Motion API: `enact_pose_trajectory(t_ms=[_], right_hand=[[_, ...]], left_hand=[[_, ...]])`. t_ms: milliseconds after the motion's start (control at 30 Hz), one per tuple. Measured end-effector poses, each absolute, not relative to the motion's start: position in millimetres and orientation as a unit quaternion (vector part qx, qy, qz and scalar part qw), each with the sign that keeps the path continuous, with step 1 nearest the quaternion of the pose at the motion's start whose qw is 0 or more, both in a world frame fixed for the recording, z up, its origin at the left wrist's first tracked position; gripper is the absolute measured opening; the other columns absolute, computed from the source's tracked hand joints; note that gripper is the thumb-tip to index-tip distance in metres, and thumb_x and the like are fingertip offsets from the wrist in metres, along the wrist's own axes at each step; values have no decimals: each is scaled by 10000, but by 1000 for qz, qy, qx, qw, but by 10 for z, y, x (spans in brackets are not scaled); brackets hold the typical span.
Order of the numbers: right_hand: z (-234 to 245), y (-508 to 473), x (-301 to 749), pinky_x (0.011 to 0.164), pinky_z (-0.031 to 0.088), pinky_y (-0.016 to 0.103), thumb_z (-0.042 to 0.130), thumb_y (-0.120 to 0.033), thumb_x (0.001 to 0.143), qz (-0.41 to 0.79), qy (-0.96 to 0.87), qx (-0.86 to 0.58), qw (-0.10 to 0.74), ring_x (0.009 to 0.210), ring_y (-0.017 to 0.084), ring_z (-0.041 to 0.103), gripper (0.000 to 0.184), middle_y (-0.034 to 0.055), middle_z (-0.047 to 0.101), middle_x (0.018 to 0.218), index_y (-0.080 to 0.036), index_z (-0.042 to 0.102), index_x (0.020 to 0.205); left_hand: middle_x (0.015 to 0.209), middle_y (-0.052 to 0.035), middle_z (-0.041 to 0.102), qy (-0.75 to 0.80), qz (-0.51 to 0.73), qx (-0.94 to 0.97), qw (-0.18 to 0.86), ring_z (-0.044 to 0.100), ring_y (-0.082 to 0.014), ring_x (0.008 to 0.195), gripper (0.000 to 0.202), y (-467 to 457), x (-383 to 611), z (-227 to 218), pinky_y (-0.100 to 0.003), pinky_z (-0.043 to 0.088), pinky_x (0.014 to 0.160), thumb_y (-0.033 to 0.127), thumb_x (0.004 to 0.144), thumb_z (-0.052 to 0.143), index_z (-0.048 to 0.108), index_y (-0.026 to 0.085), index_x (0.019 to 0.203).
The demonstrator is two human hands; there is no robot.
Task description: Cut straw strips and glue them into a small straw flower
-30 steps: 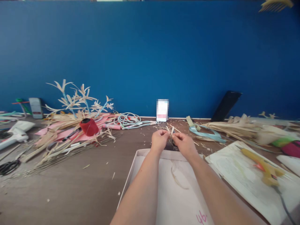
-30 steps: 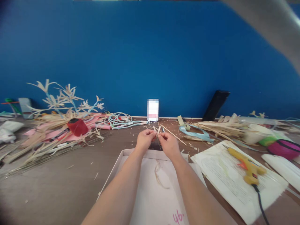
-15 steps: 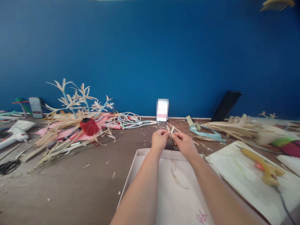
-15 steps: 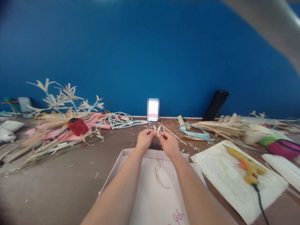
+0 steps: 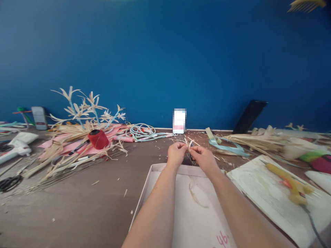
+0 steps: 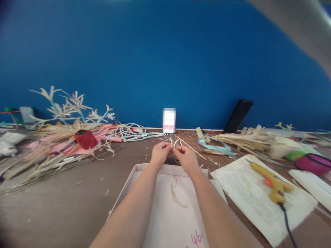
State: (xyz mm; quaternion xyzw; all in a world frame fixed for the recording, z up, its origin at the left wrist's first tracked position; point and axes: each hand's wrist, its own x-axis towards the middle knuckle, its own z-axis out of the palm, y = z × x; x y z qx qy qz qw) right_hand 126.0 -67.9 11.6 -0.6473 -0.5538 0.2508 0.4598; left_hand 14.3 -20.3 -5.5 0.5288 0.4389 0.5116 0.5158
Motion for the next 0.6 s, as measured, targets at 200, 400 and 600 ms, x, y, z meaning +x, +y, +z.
enact_pose_trajectory(t_ms=[200, 400, 600], right_hand=[[127, -678, 1253, 483, 346, 239, 541, -431, 684, 242, -556, -655, 450, 457, 115, 452, 296, -3, 571, 533, -160, 644, 740], [168, -682, 1226, 491, 342, 239, 533, -403, 680, 218, -562, -665, 441, 484, 124, 464, 274, 4, 587, 552, -158, 648, 725], [141, -657, 1236, 511, 356, 250, 510, -426, 699, 202, -573, -660, 442, 512, 139, 490, 308, 22, 614, 587, -155, 648, 743]], left_hand=[[573, -4, 588, 445, 513, 536, 502, 502, -99, 512, 196, -192, 156, -82, -225, 411, 523, 331, 654, 599, 628, 142, 694], [582, -11, 599, 449, 516, 535, 496, 512, -101, 517, 192, -204, 158, -66, -224, 418, 525, 325, 661, 596, 628, 139, 696], [595, -16, 602, 440, 523, 517, 515, 520, -102, 529, 190, -208, 168, -54, -229, 435, 533, 320, 660, 601, 622, 135, 698]])
